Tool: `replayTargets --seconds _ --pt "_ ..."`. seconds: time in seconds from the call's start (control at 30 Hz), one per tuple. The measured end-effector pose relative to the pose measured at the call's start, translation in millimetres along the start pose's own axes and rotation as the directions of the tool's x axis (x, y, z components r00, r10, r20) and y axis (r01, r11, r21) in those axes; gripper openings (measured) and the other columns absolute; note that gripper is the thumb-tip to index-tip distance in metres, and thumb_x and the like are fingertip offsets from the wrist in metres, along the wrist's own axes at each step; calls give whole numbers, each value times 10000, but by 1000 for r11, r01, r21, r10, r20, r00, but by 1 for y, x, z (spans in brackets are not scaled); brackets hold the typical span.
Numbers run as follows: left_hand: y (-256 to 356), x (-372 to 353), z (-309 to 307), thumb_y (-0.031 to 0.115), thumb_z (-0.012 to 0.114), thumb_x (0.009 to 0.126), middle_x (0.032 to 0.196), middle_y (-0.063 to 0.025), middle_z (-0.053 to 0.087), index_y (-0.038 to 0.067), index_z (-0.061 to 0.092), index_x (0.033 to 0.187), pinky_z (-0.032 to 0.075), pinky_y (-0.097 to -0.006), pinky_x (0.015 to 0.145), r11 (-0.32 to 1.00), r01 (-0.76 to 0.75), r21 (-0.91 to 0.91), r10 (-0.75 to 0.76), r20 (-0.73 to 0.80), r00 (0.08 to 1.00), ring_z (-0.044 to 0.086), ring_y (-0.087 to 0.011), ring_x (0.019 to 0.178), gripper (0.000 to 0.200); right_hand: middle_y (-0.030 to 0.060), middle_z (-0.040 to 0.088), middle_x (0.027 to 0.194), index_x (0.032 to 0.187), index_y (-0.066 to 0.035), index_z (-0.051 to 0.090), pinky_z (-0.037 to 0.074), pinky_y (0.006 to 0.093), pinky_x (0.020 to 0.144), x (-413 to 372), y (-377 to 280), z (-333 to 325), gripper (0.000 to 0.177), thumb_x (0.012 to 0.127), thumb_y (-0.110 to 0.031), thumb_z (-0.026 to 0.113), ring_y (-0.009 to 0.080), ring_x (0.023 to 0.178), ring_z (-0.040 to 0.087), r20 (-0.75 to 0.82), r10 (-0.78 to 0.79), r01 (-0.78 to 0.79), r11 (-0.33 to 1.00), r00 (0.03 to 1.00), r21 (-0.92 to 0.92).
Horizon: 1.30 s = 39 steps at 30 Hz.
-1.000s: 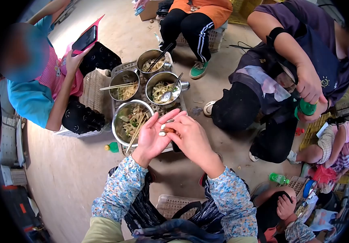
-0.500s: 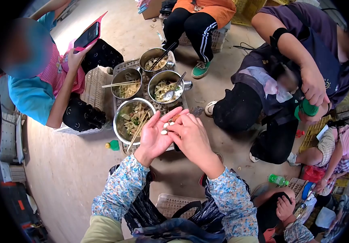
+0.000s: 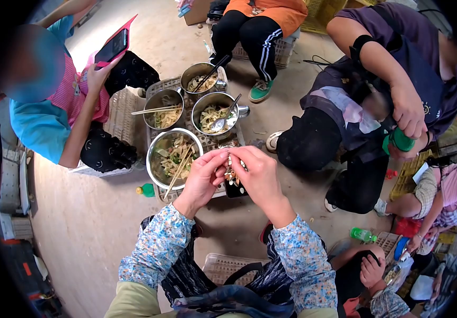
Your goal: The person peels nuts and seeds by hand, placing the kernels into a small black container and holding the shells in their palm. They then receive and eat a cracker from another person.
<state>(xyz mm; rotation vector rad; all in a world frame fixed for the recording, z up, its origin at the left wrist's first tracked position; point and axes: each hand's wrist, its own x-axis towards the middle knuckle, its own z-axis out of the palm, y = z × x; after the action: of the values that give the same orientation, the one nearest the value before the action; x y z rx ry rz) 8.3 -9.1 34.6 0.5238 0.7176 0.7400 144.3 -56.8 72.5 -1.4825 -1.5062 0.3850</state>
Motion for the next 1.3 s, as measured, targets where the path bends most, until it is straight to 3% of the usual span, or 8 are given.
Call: replayTargets --seconds 0.23,0.43,0.6,0.67,0.87,1.17,1.27,1.3 --pt "4 -3 2 127 640 854 751 5 579 8 628 999 259 -161 426 997 -41 67 43 -21 999 391 -5 517 187 95 607 846 910 -29 636 502 341 640 -2 7 3 169 743 -3 648 269 750 618 24 -176 178 971 984 -162" --pt "5 -3 -2 122 628 858 705 21 567 17 628 932 275 -162 429 985 -81 152 82 -3 997 395 -2 510 128 90 608 863 916 -26 635 506 344 635 -5 11 6 185 735 6 650 271 746 619 57 -171 176 979 984 -101" --pt "1 -1 -4 103 590 862 707 33 568 12 611 906 311 -155 456 891 -253 378 272 3 962 425 6 531 103 90 613 862 920 -29 638 509 341 635 -9 5 11 193 733 15 646 267 739 621 72 -192 201 968 979 -148" --pt "6 -6 0 97 591 862 712 34 568 10 610 907 320 -153 466 906 -225 359 240 2 971 434 8 546 100 90 614 859 922 -29 639 510 340 634 -7 4 7 195 733 18 645 267 738 622 70 -222 231 956 972 -179" --pt "11 -9 5 78 595 858 721 41 559 6 606 901 342 -148 507 925 -198 325 201 25 979 445 11 589 84 91 615 859 928 -29 640 510 341 636 -5 7 4 206 730 26 643 269 747 624 44 -149 150 988 988 -28" --pt "2 -2 1 40 589 826 717 44 555 15 578 811 353 -156 531 880 -260 398 273 25 962 451 9 617 31 104 611 866 931 -28 636 514 352 627 -15 6 13 183 751 3 634 281 736 622 49 -192 198 958 980 -206" --pt "3 0 1 43 568 832 666 46 525 20 571 822 323 -159 487 873 -275 403 289 29 957 421 6 559 25 82 637 839 928 -22 659 497 306 569 -14 10 14 176 753 -9 653 210 654 620 -24 -147 145 987 989 -63" --pt "3 0 1 49 550 843 616 49 494 26 563 835 292 -162 444 864 -282 417 294 38 955 390 3 504 27 68 651 821 922 -15 673 470 266 541 -10 9 10 164 759 -21 670 157 626 602 28 75 -79 986 997 146"
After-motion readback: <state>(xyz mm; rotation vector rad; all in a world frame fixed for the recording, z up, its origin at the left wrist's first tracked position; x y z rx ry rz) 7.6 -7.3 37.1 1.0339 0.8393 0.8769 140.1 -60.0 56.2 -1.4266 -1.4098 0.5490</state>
